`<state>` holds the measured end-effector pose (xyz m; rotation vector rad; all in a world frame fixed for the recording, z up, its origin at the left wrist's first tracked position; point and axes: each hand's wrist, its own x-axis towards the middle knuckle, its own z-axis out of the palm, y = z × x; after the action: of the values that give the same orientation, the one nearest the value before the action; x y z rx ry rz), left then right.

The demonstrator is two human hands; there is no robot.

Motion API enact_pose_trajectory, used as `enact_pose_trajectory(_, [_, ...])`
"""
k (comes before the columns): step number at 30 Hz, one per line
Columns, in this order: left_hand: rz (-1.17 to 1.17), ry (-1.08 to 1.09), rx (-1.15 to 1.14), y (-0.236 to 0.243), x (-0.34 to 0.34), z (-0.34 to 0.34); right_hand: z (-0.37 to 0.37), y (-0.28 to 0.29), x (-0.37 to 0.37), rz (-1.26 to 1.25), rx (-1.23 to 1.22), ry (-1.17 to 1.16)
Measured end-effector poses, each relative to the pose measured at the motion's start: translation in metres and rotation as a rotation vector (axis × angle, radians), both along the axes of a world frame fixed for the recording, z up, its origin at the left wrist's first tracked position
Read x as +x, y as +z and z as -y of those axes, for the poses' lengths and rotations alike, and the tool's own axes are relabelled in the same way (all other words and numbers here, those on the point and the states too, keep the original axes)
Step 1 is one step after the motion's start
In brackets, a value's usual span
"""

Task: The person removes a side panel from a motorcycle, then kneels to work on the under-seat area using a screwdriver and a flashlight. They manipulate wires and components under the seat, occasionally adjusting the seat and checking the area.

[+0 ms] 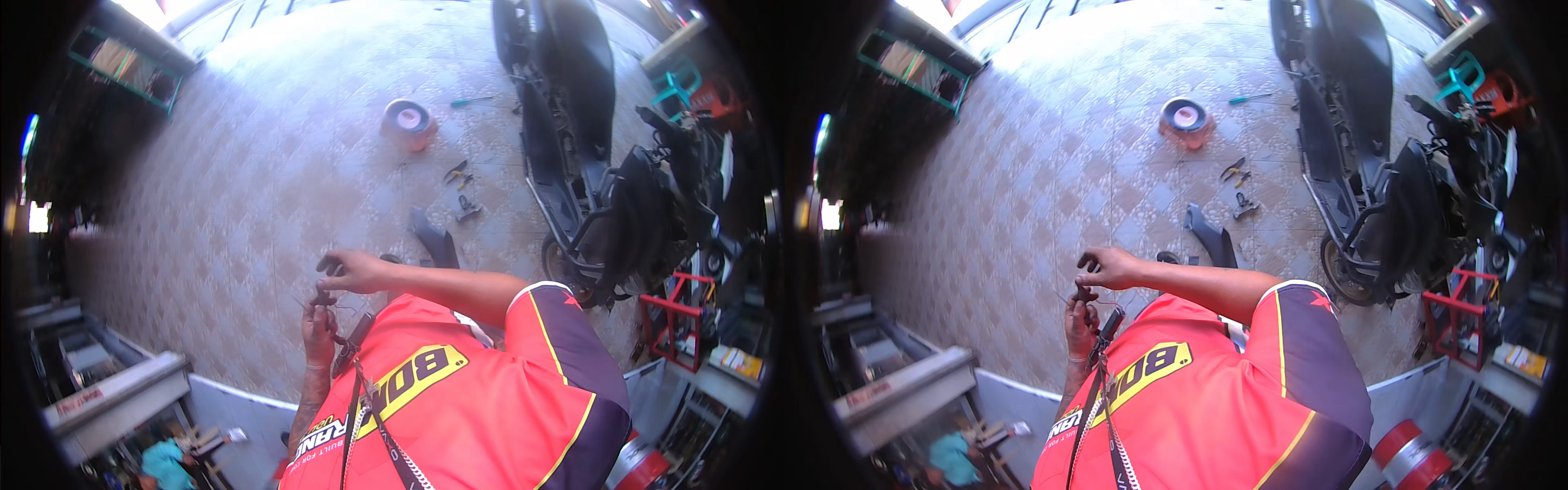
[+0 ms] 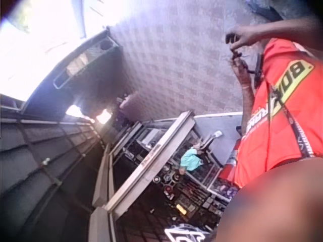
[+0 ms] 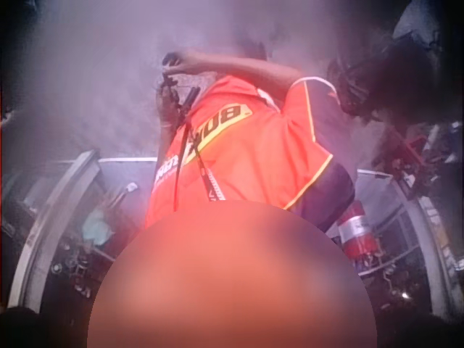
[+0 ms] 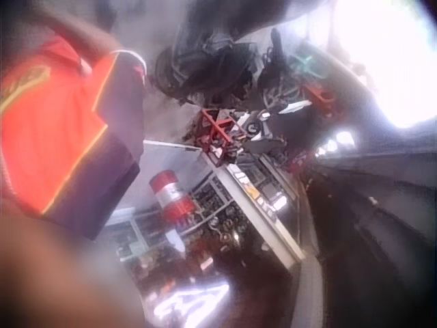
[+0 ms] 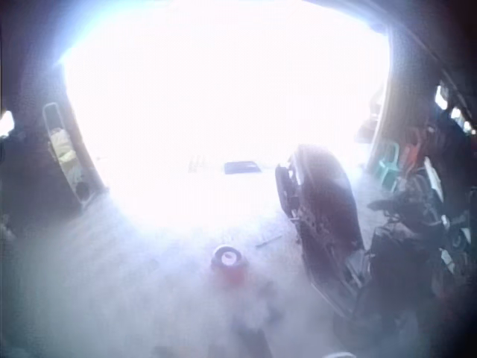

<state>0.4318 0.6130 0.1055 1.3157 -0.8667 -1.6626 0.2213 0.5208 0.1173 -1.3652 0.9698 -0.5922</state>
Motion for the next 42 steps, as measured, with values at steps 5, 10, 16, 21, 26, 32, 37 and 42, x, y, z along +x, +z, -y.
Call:
enact_pose_trajectory(5, [-0.115,-0.152,-0.029,0.015,-0.027,0.161,0.125,0.034,-0.086,-0.119,-0.301,-0.416])
enact_pose_trajectory(10, [-0.160,-0.406,-0.008,-0.007,-0.089,0.314,0.170,0.032,-0.226,-0.554,-0.501,-0.890])
enact_pose_trajectory(16, [-0.138,-0.723,0.044,-0.035,-0.189,0.474,0.129,-0.014,-0.346,-0.926,0.117,-1.389])
enact_pose_trajectory(21, [-0.042,-0.938,0.132,-0.035,-0.271,0.567,0.104,-0.039,-0.394,-0.968,0.547,-1.644])
enact_pose_trajectory(26, [-0.045,-1.039,0.132,-0.038,-0.342,0.624,0.107,-0.037,-0.495,-0.870,0.553,-1.931])
enact_pose_trajectory(32, [0.039,-0.996,0.168,-0.062,-0.413,0.670,0.103,-0.051,-0.704,-0.349,0.509,-2.555])
enact_pose_trajectory(37, [0.182,-0.786,0.266,-0.068,-0.490,0.702,0.055,-0.063,-0.862,0.086,0.493,-2.997])
enact_pose_trajectory(42, [0.239,-0.816,0.296,-0.054,-0.578,0.721,-0.007,-0.081,-0.931,0.316,0.654,-3.222])
